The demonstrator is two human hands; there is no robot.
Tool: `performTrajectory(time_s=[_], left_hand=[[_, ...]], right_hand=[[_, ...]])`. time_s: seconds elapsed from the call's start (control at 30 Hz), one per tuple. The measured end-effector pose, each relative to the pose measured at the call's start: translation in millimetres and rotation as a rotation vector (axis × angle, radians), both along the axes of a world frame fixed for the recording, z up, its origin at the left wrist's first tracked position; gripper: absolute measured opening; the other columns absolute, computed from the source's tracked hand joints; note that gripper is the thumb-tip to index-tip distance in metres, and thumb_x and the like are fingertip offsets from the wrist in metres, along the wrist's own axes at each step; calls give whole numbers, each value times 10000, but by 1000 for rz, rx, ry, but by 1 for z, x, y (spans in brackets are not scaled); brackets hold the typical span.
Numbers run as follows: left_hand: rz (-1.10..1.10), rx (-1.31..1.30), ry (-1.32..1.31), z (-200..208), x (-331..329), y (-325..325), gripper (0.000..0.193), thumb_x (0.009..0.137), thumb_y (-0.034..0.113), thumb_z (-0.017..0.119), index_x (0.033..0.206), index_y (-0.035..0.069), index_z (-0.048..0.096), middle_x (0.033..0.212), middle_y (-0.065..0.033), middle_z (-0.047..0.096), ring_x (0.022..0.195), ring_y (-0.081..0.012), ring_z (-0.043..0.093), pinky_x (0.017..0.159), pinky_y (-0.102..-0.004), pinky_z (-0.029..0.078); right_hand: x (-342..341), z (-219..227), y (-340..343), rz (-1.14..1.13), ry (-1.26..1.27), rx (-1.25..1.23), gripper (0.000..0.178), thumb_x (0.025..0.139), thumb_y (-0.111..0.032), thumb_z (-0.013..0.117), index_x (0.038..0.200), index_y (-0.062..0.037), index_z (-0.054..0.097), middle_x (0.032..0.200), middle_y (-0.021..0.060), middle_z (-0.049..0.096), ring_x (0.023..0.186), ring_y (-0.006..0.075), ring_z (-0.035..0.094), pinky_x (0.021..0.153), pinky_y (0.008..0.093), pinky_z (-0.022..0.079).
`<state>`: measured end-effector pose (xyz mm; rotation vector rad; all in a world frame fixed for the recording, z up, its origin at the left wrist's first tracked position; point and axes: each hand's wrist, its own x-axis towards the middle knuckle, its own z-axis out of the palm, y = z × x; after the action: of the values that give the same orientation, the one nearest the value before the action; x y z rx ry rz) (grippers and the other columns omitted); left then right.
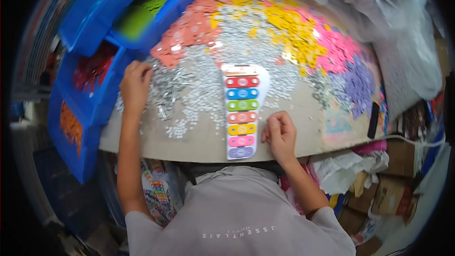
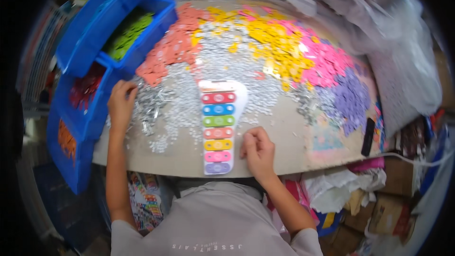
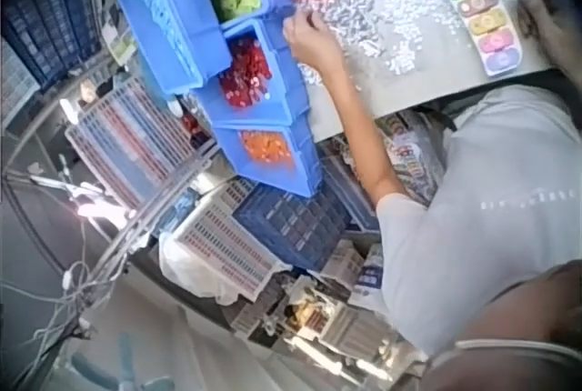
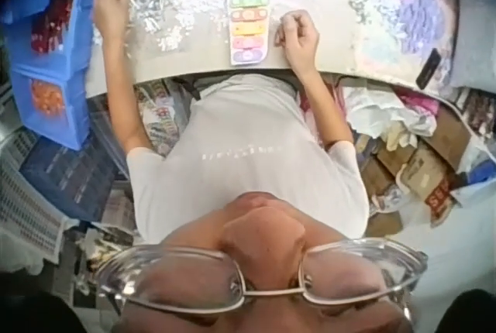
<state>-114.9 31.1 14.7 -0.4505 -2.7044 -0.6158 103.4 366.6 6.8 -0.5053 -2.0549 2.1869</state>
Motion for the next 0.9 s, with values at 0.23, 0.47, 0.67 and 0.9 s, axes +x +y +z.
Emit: performTrajectory(time_s=[0.23,0.47,0.67,0.9], left_hand=[[46,17,-142,3,0,4,78,889,75,669,917,11,635,863,-101,586,885,-271,616,794,-369,479],[48,30,-119,-4,-3,2,104,911,111,657,913,7,658,848,-122,610,856,-294,616,777,-388,479],[54,-3,-133,2,0,3,132,926,129,642,908,0,659,854,-133,623,884,-309,629,780,-399,480],[118,-88,-193,-1,-3,-6,169,910,176,643,872,12,632,865,-126,629,892,-312,623,771,-406,480]], right_hand=[[-11,18,59,-191,192,1043,50,943,-32,620,963,11,633,808,102,640,695,224,619,626,315,475],[-17,21,166,-400,-17,1361,88,920,-62,656,972,6,637,892,126,635,815,270,599,745,370,484],[-21,7,178,-378,-78,1361,80,907,-68,667,944,-6,633,869,130,629,799,289,604,723,382,485],[-24,15,143,-510,-20,959,78,947,-94,637,917,-34,598,665,10,523,573,118,484,560,299,411]])
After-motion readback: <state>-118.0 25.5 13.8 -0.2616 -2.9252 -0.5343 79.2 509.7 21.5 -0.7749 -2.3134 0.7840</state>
